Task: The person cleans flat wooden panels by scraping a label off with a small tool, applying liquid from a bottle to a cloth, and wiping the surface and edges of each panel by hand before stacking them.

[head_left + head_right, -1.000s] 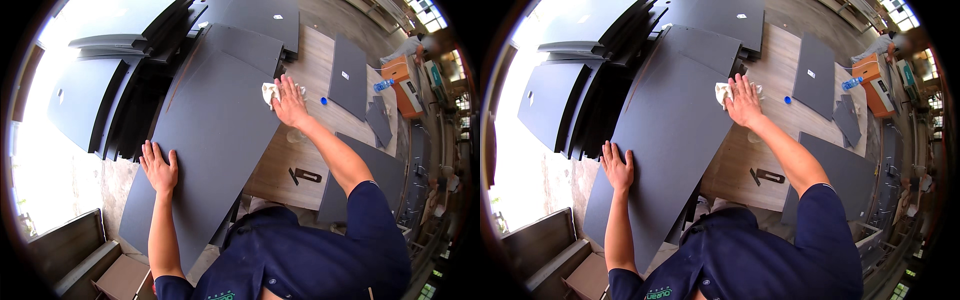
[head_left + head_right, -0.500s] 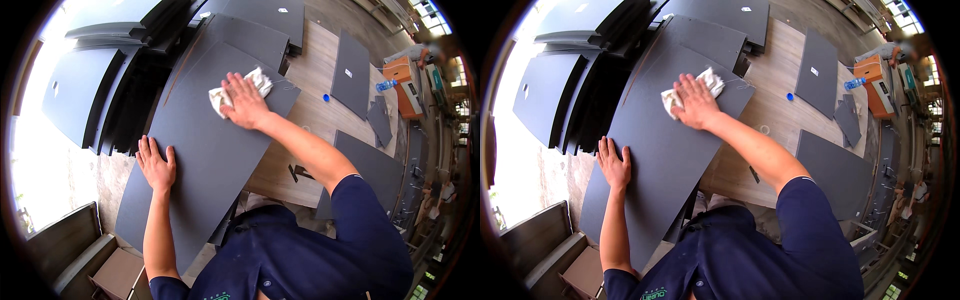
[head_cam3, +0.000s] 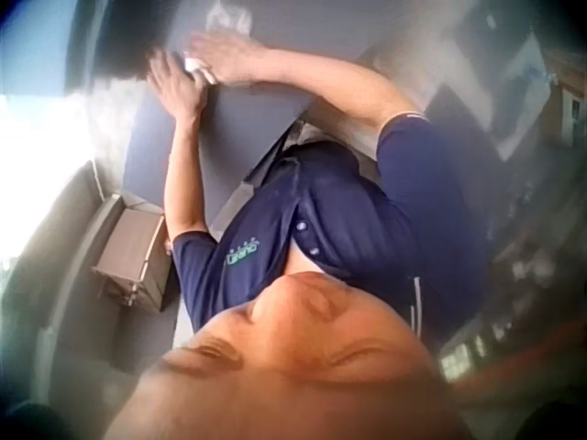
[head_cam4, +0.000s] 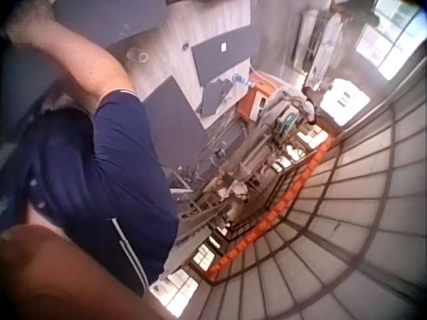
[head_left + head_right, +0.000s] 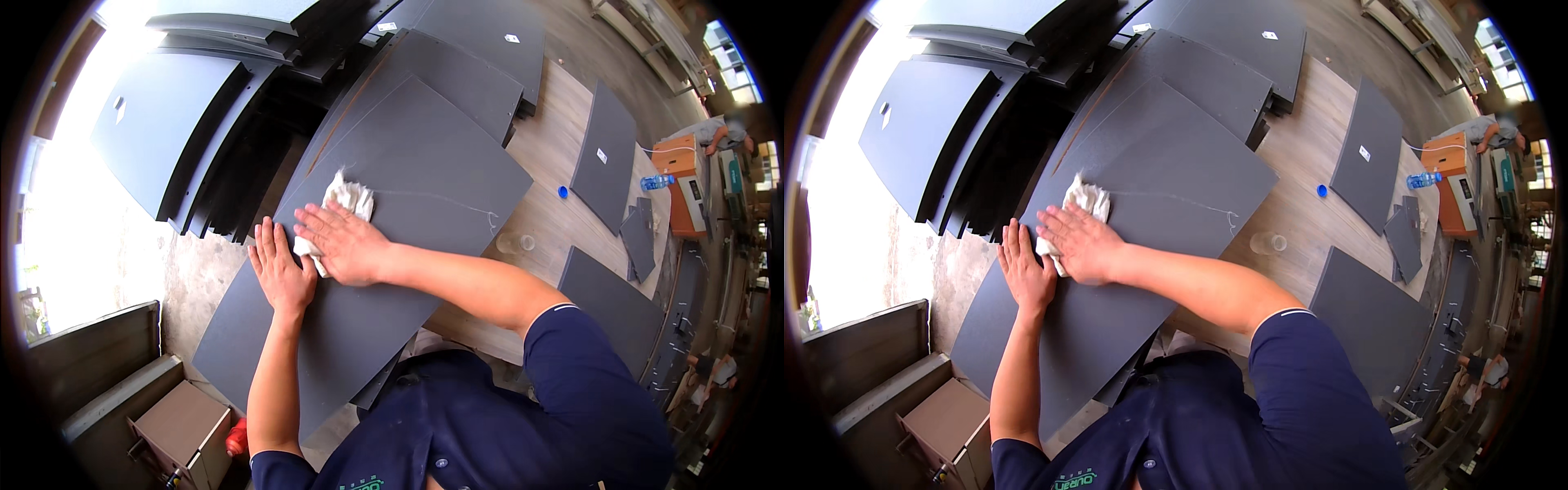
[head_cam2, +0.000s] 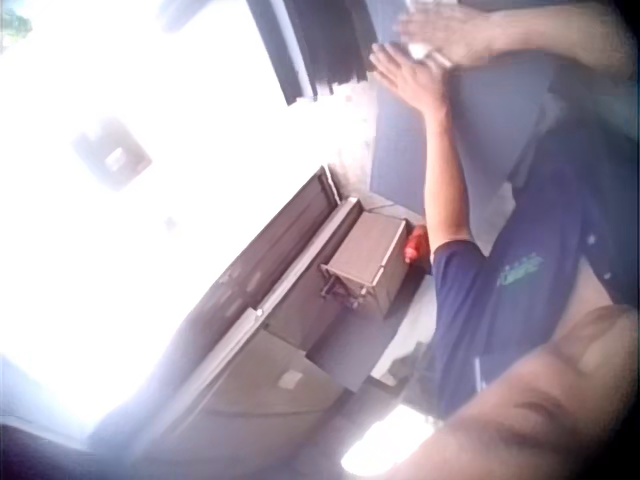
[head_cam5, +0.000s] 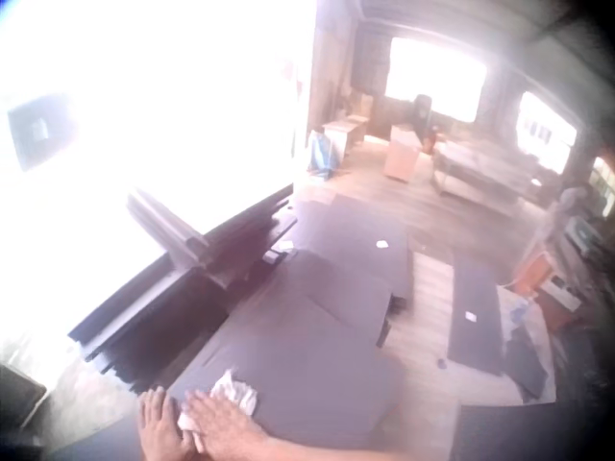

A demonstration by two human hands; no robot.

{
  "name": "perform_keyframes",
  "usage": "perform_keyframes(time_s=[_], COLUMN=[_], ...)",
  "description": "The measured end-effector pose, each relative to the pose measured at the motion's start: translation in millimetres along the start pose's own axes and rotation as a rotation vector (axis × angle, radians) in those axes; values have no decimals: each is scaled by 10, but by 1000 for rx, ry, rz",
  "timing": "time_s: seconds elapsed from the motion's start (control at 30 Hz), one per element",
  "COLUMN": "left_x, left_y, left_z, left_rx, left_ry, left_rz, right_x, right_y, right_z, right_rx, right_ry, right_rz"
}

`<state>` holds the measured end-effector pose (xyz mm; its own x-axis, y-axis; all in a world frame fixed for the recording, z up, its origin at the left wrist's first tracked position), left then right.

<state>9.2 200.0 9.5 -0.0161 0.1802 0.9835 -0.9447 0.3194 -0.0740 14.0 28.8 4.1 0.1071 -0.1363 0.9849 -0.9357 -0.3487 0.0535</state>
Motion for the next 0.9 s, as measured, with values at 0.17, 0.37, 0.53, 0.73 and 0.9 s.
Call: perform_keyframes(time_s=[0.17, 0.37, 0.53, 0.73, 0.9], left_x=[31, 19, 51, 13, 27], left_y=[26, 5, -11, -47, -14], left_z=[-28, 1, -33, 36, 72], left_rx=[54, 67, 62, 66, 53], left_ry=[20, -12, -23, -11, -43], left_rz=[12, -37, -15, -23, -29], right_x=[214, -4, -3, 279, 153], right_y=[-432, -689, -850, 239, 2214], right_z=[1429, 548, 91, 2413, 2108], right_rx=[-319, -119, 54, -555, -639], right_ry=[43, -61, -110, -55, -84], right_rz=[64, 47, -19, 124, -14])
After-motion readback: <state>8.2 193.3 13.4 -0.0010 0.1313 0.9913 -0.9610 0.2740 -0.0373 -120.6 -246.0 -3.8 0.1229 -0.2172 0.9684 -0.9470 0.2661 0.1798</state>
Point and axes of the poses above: each hand's wrist, its own y-axis away from the middle knuckle, its own x-axis out of the back of the hand, z = x × y, the point moved 7 cm from there along -y, towards the middle knuckle, and after that the axes turned 1 degree about y, right-handed, at the moved point
